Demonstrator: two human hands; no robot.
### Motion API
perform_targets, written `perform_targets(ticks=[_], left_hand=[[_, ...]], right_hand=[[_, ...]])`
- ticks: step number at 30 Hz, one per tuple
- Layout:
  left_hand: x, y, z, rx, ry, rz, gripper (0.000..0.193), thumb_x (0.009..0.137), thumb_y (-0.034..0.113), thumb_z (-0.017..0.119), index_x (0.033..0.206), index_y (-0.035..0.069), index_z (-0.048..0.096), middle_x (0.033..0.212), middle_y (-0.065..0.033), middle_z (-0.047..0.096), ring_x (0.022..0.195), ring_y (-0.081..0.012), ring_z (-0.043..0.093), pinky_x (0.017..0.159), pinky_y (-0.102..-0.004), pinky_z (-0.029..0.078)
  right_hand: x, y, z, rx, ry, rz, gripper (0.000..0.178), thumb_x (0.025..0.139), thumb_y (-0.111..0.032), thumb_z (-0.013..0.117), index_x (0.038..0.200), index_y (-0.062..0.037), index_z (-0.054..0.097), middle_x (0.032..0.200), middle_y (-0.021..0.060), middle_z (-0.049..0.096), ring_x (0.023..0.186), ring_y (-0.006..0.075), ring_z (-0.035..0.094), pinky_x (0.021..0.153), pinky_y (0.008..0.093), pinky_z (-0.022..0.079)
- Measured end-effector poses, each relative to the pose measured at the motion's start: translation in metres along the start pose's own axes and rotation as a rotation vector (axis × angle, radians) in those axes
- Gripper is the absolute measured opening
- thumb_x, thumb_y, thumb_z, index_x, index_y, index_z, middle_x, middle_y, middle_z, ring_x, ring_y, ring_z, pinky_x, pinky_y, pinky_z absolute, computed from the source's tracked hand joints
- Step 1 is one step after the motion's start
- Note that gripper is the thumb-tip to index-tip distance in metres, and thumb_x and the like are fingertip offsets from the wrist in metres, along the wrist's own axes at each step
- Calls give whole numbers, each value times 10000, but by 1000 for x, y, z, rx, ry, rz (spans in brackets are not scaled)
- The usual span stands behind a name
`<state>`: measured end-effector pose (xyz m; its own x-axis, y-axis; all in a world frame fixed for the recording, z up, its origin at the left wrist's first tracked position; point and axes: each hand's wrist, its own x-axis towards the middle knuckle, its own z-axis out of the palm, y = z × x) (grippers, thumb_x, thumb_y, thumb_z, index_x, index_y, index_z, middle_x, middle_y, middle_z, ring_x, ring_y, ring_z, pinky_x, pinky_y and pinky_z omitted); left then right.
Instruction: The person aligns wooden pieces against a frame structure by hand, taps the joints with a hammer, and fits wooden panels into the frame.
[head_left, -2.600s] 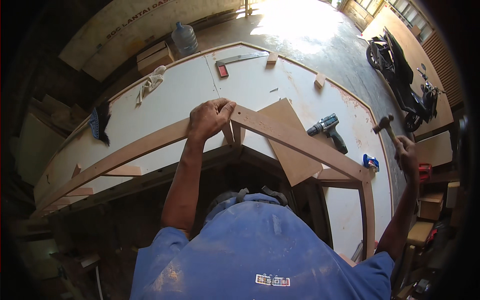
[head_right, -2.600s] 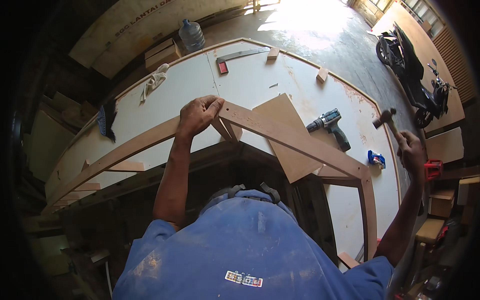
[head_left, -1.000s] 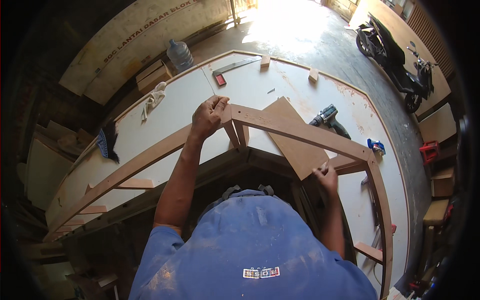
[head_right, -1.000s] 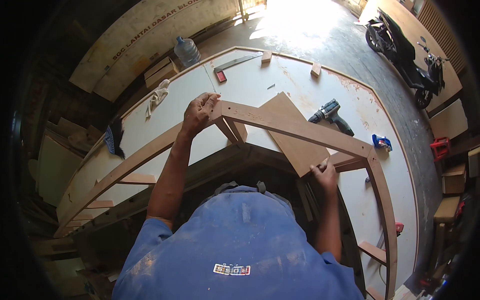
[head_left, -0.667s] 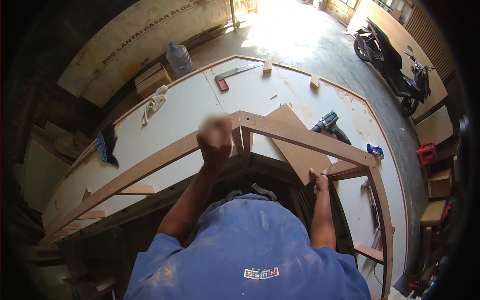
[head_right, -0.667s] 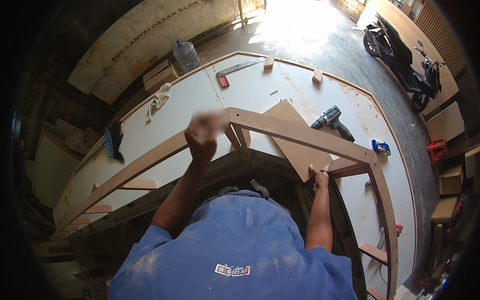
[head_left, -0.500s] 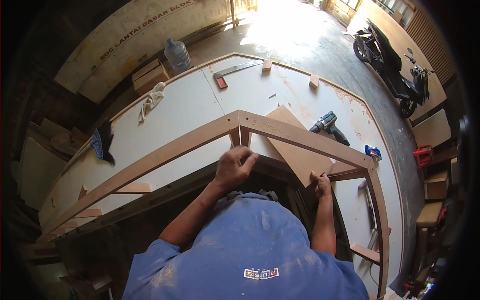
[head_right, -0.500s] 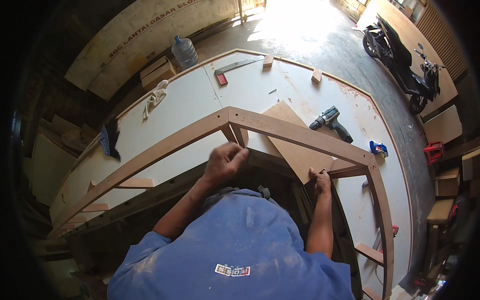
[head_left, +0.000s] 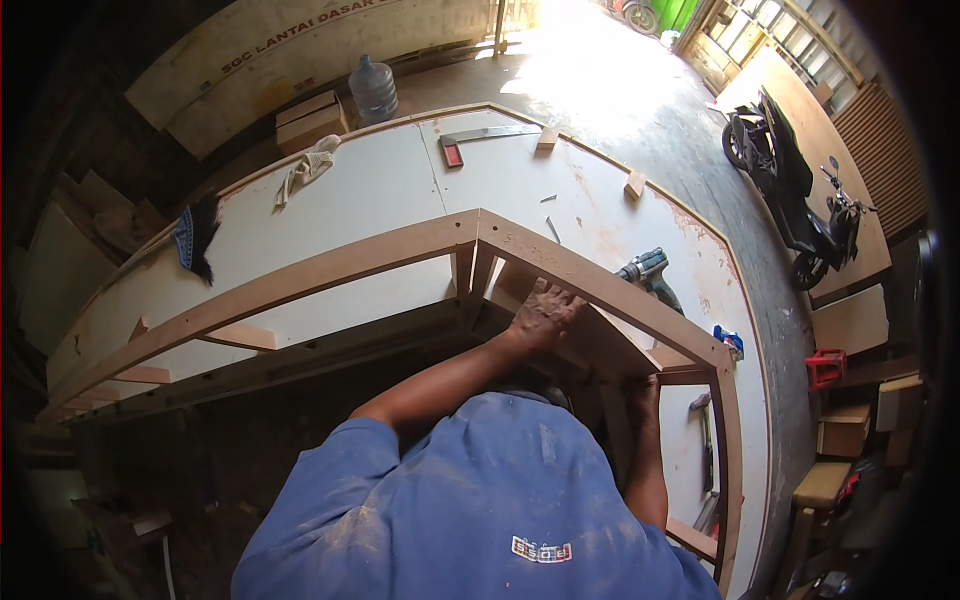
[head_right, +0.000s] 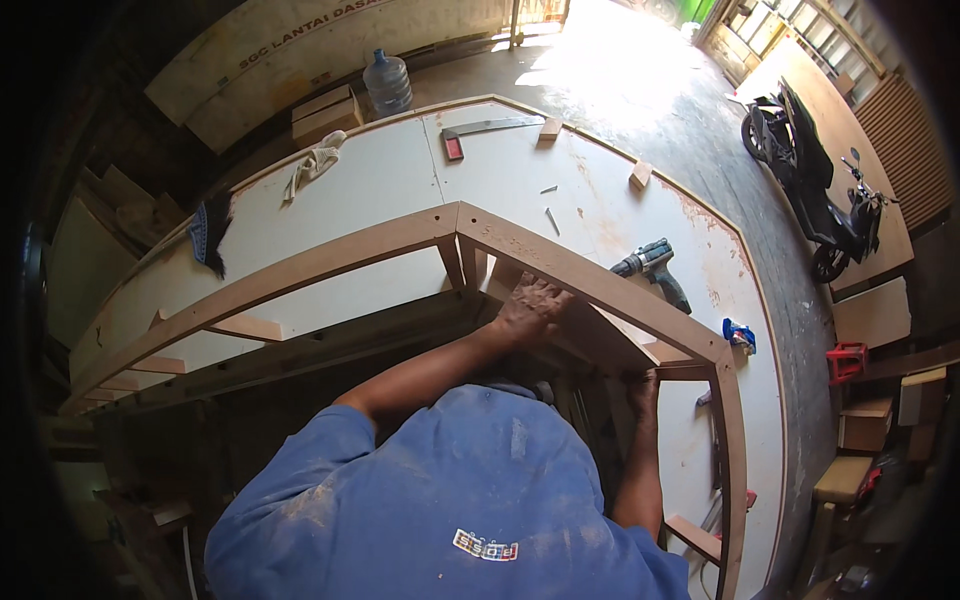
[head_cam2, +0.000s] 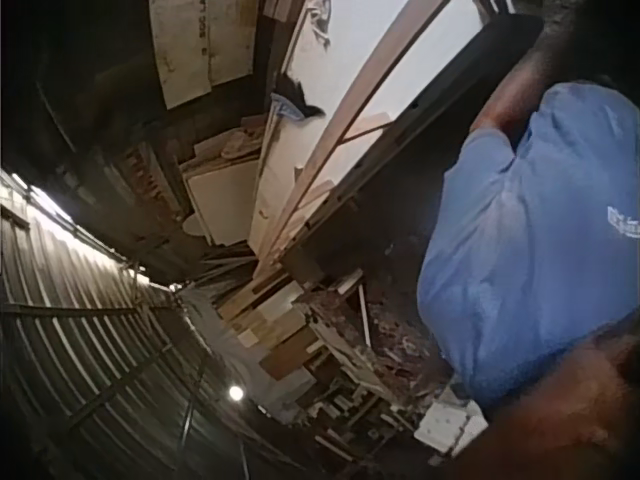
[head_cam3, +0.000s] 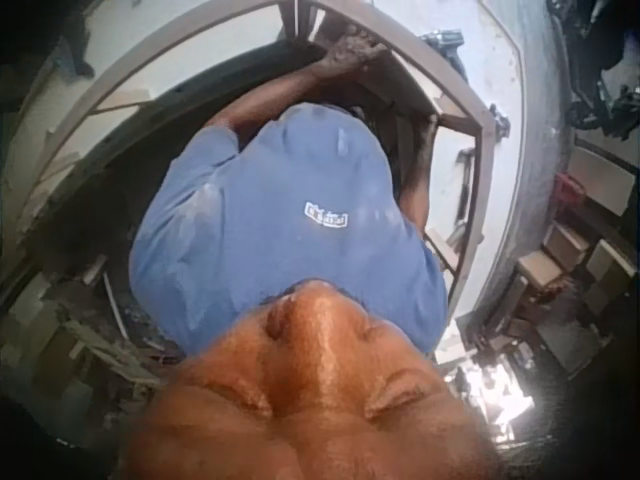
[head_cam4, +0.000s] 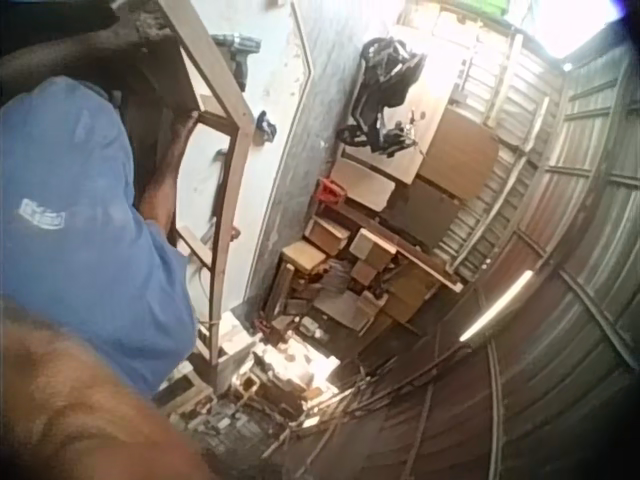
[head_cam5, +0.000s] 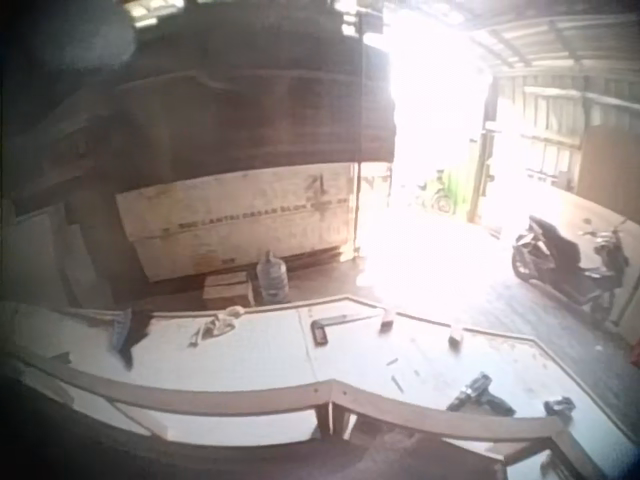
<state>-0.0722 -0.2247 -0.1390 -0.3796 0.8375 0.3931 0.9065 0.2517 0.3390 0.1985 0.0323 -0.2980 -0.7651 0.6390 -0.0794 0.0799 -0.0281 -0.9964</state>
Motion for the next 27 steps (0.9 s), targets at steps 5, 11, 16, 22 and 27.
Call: perform_targets(ticks=[5, 11, 16, 22, 27], left_hand=[[27, -7, 42, -35, -13, -26, 215, 780, 200, 671, 964, 95, 635, 816, -108, 676, 830, -317, 687, 834, -494, 508], [13, -8, 24, 45, 134, 24, 77, 823, 149, 621, 899, 144, 629, 712, -103, 631, 736, -288, 677, 753, -453, 499], [18, -7, 23, 23, 213, 68, 98, 825, 156, 622, 923, 153, 617, 691, -88, 618, 720, -273, 673, 733, -442, 495], [15, -10, 23, 14, 173, 43, 112, 810, 136, 614, 921, 151, 616, 710, -86, 633, 728, -270, 680, 712, -445, 514], [17, -11, 30, -10, 234, 86, 100, 803, 149, 611, 900, 157, 635, 742, -86, 660, 717, -277, 683, 705, -447, 527]], right_hand=[[2, 13, -5, 175, 120, -20, 291, 973, -252, 620, 1192, -64, 661, 950, -2, 666, 836, 163, 618, 744, 334, 525], [7, -16, 17, -824, 40, -224, 213, 883, -94, 676, 1074, -6, 715, 1051, 137, 729, 980, 248, 681, 872, 385, 533], [16, -18, 23, -573, 201, -223, 223, 880, -107, 685, 1066, 14, 710, 990, 137, 742, 972, 239, 698, 880, 379, 534], [34, -6, -17, -1407, -422, -23, 280, 910, -57, 632, 1175, 27, 663, 1086, 137, 723, 1062, 214, 664, 961, 334, 493], [-4, 22, -12, 1, 10, 2, 509, 834, 63, 557, 1339, 10, 541, 1365, 154, 600, 1229, 241, 586, 1071, 396, 435]])
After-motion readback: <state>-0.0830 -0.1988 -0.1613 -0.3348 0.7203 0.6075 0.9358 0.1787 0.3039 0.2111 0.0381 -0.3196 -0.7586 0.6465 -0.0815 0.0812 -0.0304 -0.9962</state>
